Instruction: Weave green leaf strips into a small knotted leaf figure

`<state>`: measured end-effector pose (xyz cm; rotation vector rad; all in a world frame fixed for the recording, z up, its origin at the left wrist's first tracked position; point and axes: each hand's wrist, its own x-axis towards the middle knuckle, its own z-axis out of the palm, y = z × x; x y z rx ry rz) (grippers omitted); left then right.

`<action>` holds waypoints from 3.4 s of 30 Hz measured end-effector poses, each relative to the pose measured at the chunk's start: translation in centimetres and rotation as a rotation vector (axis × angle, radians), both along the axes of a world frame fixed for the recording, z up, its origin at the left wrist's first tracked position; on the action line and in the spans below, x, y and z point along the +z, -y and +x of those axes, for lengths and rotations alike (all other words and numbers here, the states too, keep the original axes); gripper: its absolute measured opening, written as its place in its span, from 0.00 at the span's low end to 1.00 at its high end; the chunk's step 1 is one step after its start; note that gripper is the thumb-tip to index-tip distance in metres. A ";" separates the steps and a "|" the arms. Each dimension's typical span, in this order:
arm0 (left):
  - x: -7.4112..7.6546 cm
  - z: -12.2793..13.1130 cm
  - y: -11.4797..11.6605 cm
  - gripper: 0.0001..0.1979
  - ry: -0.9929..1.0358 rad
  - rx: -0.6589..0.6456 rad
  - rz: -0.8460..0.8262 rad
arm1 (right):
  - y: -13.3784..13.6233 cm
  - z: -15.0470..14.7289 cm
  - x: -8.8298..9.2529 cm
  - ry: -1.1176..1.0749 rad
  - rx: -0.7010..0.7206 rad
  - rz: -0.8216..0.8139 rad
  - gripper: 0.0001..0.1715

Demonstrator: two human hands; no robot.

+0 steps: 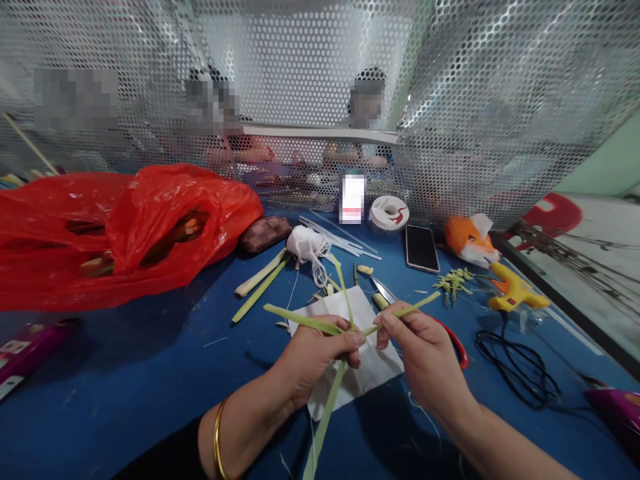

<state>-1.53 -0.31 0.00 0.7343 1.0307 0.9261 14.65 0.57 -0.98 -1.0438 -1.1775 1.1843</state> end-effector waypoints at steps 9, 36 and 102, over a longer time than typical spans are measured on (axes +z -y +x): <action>-0.4 -0.4 -0.1 0.14 0.053 0.014 -0.071 | -2.8 2.5 0.8 0.104 -0.189 -0.110 0.25; -0.5 -0.3 0.4 0.16 -0.091 -0.345 -0.062 | -1.3 0.2 0.4 -0.029 0.108 -0.282 0.13; -0.2 -0.9 -0.5 0.15 0.176 -0.044 -0.007 | -1.5 1.3 0.9 -0.006 0.322 -0.114 0.05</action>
